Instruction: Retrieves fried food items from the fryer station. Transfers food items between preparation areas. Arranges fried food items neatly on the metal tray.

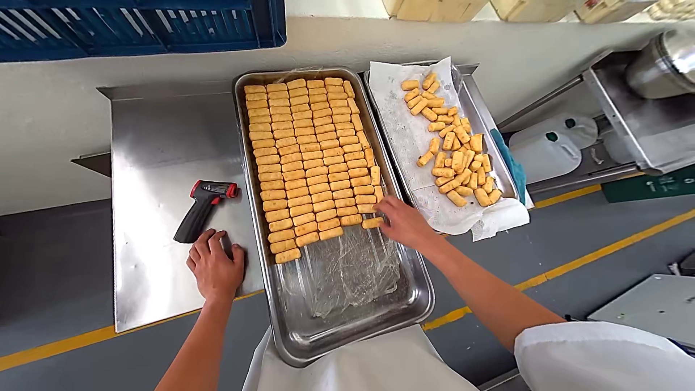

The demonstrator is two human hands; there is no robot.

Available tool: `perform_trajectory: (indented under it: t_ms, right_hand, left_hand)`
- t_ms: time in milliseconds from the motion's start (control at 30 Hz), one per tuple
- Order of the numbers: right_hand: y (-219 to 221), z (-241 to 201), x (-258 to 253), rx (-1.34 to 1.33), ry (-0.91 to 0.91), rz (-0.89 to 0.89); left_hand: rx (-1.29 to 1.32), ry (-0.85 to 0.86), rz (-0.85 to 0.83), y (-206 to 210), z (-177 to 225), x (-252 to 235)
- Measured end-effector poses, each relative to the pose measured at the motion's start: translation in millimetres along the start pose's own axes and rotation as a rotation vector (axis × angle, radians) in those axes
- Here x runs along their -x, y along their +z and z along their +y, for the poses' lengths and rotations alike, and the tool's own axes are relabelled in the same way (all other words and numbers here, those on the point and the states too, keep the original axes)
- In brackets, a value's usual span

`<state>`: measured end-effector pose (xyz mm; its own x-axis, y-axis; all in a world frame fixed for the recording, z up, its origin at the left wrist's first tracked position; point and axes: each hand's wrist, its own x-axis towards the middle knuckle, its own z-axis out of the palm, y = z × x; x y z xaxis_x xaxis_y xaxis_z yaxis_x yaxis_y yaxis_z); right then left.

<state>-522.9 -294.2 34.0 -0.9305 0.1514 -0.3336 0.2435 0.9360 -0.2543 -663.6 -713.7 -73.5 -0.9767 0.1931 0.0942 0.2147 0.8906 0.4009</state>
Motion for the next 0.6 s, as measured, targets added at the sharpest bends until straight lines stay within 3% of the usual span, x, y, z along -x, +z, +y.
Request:
perform_trajectory:
  t_ms: [133, 267, 400, 467, 600]
  right_hand:
    - [32.2, 0.5, 7.2, 0.032, -0.122, 0.042]
    - [45.6, 11.3, -13.6, 0.006, -0.200, 0.247]
    - [39.2, 13.0, -14.9, -0.054, -0.195, 0.163]
    - [17.3, 24.2, -15.5, -0.133, -0.133, 0.108]
    - [-51.9, 106.7, -33.7, -0.106, 0.235, 0.359]
  left_hand:
    - [-0.003, -0.003, 0.003, 0.8, -1.7, 0.4]
    - [0.010, 0.008, 0.003, -0.6, -1.3, -0.6]
    - [0.005, 0.003, 0.004, 0.3, -1.1, 0.3]
    - [0.003, 0.002, 0.013, -0.4, -0.4, 0.4]
    - [-0.008, -0.003, 0.016, 1.1, -0.4, -0.4]
